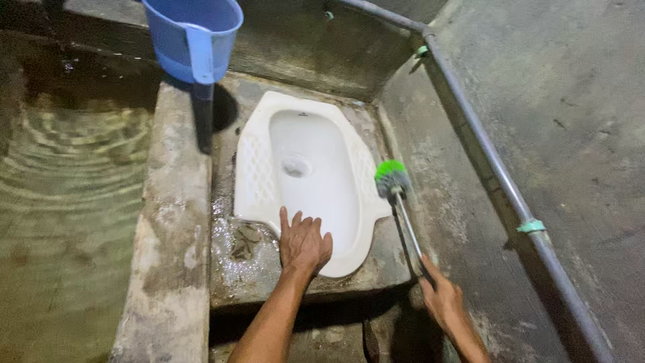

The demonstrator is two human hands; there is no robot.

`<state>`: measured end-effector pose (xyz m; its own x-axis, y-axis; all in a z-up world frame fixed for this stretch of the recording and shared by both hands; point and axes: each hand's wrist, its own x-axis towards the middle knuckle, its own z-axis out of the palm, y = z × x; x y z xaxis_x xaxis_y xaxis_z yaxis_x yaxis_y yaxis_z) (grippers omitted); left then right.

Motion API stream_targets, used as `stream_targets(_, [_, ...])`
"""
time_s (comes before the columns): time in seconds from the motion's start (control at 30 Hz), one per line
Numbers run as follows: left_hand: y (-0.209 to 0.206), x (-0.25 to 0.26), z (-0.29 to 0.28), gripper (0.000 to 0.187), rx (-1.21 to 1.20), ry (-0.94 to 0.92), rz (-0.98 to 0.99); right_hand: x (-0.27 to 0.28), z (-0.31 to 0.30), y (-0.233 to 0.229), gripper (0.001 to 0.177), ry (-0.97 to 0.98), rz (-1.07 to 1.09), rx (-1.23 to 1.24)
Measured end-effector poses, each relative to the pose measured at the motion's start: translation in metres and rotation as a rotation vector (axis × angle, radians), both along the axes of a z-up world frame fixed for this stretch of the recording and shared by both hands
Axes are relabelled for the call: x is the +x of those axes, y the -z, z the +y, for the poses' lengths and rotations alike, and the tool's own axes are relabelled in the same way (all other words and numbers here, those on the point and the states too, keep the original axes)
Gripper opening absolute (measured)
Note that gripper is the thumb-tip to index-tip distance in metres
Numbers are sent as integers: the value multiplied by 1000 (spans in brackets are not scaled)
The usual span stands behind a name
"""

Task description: The person cleans a squat toilet with a brush and then applies a cement mixture to the base of the toilet using a trowel and by hand.

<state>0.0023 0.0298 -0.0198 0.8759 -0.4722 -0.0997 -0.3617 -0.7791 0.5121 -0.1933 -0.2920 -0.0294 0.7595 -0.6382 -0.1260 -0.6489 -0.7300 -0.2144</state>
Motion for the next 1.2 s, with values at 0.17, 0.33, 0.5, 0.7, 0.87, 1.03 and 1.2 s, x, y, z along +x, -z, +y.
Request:
stream_targets(0.17, [-4,-3,2,55,-2,-4,39,-76,17,-9,71,-107,-141,-56])
stream_targets(0.33, [-6,-4,2,58,-23,-15,21,6,27,-3,65,-85,-84,-38])
stream_targets(0.5, [-6,-4,2,58,-26,-20,-22,37,18,8,64,-207,-176,-27])
stream_targets(0.7, [-11,-2,2,57,12,-10,63,-64,31,-7,70,-210,-227,-12])
stream_targets(0.87, [-9,-1,-3,58,-7,-18,51,-1,40,-14,70,-86,-207,-37])
stream_targets(1.03, [-2,-4,-2,58,-15,-3,9,87,53,-31,63,-179,-266,30])
stream_targets(1.2, [-9,-2,-3,57,-2,-10,41,5,55,-20,68,68,1,148])
